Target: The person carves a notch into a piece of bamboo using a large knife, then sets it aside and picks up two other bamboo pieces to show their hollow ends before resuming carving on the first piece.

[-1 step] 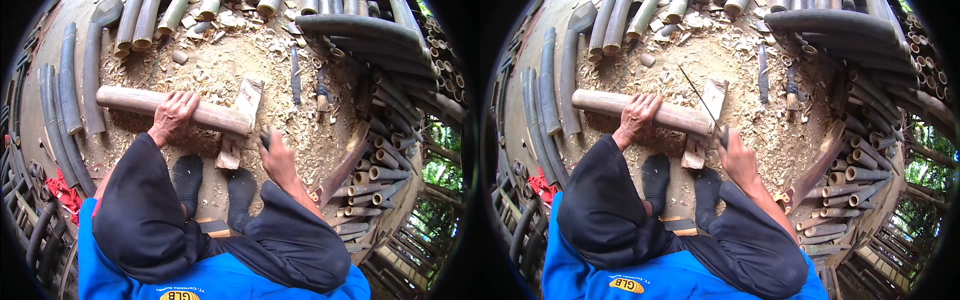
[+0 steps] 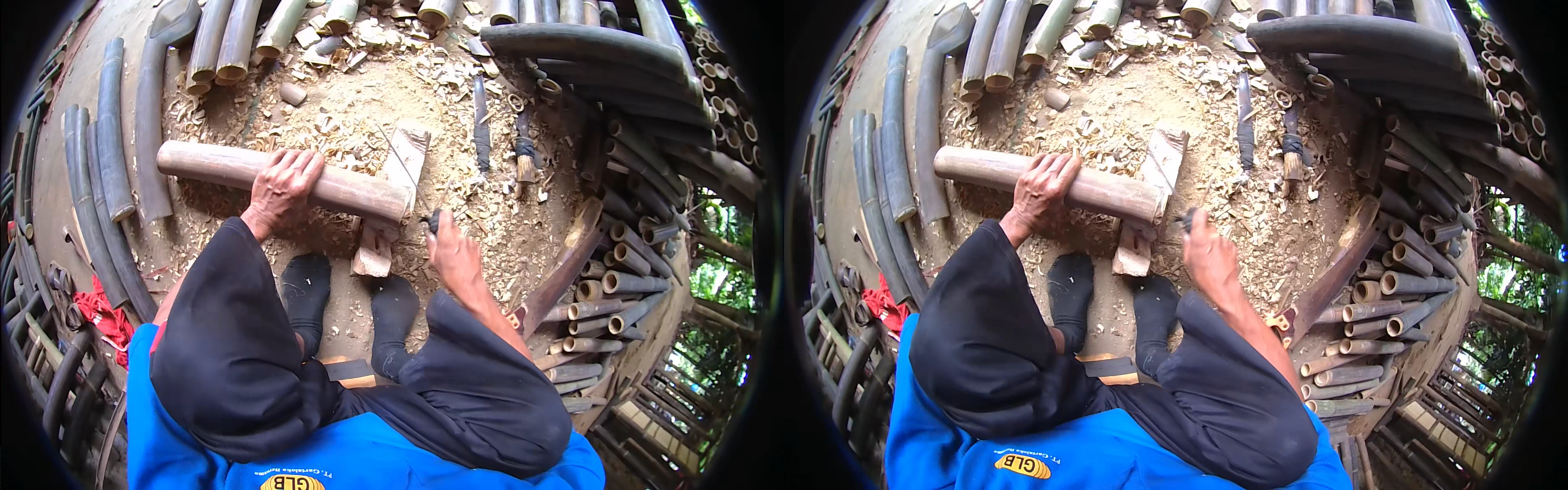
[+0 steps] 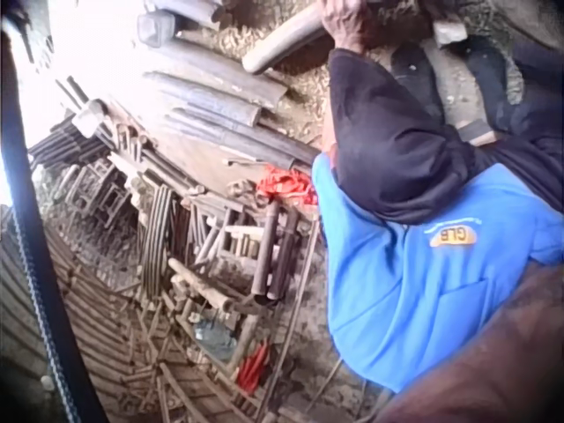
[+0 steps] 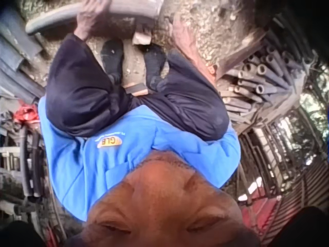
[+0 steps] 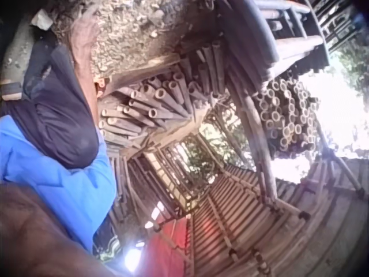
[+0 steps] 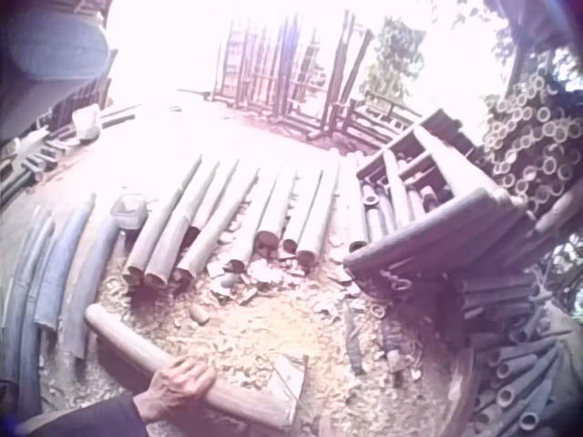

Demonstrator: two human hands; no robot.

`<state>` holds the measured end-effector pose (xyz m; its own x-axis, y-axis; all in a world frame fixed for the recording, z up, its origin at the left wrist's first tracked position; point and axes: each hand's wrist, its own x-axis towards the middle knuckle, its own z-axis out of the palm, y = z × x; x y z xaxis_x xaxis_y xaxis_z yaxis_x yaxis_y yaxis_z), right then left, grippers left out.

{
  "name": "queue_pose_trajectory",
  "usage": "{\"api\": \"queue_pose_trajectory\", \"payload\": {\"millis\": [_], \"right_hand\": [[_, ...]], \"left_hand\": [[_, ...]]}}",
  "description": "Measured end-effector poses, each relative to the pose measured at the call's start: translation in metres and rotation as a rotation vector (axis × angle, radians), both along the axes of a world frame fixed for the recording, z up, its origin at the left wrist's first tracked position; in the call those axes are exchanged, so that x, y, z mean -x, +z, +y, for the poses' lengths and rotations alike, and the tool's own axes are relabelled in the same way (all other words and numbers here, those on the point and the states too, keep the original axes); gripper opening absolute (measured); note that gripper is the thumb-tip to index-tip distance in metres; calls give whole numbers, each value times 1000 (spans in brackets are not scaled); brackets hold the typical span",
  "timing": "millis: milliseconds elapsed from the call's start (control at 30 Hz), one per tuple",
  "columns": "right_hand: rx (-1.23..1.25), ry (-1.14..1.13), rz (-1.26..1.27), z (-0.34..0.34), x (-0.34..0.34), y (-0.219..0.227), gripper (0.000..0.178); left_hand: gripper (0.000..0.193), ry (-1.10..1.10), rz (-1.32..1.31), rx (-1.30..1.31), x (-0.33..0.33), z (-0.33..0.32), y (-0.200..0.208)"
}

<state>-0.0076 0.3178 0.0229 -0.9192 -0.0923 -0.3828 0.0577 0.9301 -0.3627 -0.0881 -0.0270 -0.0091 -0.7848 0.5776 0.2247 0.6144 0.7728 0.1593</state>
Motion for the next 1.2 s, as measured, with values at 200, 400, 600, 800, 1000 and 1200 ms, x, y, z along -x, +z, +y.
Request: {"api": "queue_pose_trajectory", "payload": {"millis": [200, 400, 600, 800, 1000, 1200], "right_hand": [[259, -17, 171, -10, 3, 75, 42], [243, 142, 402, -4, -13, 9, 44], [328, 14, 160, -23, -4, 72, 43], [277, 35, 232, -1, -14, 14, 45], [250, 79, 288, -27, -6, 77, 39], [97, -1, 72, -12, -3, 27, 45]], "left_hand": [[46, 15, 38, -77, 1, 16, -28], [52, 38, 57, -9, -3, 0, -11], [97, -9, -505, 198, 35, 3, 23], [59, -59, -699, 260, 51, 7, 12], [48, -55, -565, 106, 32, -5, 11], [49, -41, -614, 159, 45, 12, 20]]}}
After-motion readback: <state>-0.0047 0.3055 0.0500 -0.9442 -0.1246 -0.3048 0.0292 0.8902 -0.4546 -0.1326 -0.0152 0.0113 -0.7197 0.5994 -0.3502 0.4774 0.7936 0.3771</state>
